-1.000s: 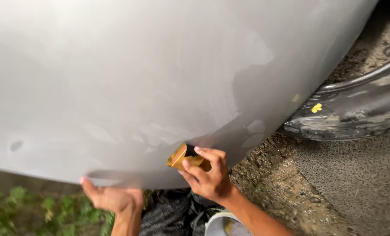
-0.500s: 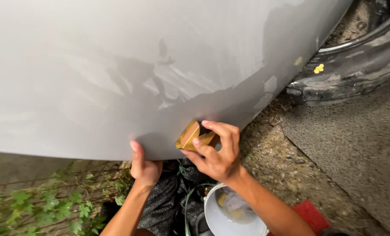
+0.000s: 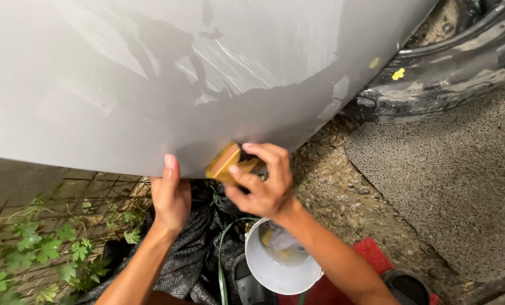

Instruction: The person scrubs a gray car panel with a yellow sponge, repeatedly dipping it into a bucket of water. They then wipe the panel with a cloth, continuing to clean the surface near the wheel well.

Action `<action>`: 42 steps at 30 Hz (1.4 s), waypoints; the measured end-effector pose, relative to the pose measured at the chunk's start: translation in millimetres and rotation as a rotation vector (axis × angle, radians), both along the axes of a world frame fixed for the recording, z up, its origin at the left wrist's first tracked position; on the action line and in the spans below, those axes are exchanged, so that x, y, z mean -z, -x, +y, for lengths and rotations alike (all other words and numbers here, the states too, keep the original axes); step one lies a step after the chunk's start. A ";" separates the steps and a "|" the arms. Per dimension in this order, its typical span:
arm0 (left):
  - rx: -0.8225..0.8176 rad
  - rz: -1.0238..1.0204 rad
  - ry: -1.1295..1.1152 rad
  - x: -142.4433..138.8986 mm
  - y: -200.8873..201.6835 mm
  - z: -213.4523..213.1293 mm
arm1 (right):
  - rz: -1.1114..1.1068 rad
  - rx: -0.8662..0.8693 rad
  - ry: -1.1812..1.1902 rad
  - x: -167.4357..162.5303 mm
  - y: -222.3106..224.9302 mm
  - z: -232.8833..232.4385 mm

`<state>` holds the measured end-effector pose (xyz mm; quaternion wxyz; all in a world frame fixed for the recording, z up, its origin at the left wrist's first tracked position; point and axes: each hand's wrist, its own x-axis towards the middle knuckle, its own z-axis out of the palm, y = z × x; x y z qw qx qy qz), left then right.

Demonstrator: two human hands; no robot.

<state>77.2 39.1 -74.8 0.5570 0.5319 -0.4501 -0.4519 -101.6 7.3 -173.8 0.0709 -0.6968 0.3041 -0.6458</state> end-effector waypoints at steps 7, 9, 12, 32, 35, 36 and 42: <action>0.013 -0.198 0.039 34.4 -15.0 -22.5 | -0.270 0.235 -0.331 24.9 63.3 -51.7; 0.019 -0.410 0.176 45.4 -18.3 -26.5 | -0.232 0.202 -0.261 26.0 48.4 -35.4; -0.022 -0.395 0.252 58.2 -17.1 -27.1 | -0.134 0.060 -0.154 25.5 28.0 -6.8; -0.046 -0.192 0.234 33.4 11.7 -21.1 | -0.167 0.230 -0.399 61.3 30.0 11.4; 0.016 -0.099 0.256 32.6 12.4 -20.6 | -0.063 0.000 -0.259 70.6 24.6 15.4; 0.031 -0.016 0.214 32.3 12.4 -20.3 | -0.086 -0.010 -0.289 73.0 22.4 17.6; -0.040 -0.139 0.189 33.2 11.4 -20.8 | -0.151 0.174 -0.448 73.7 23.3 23.4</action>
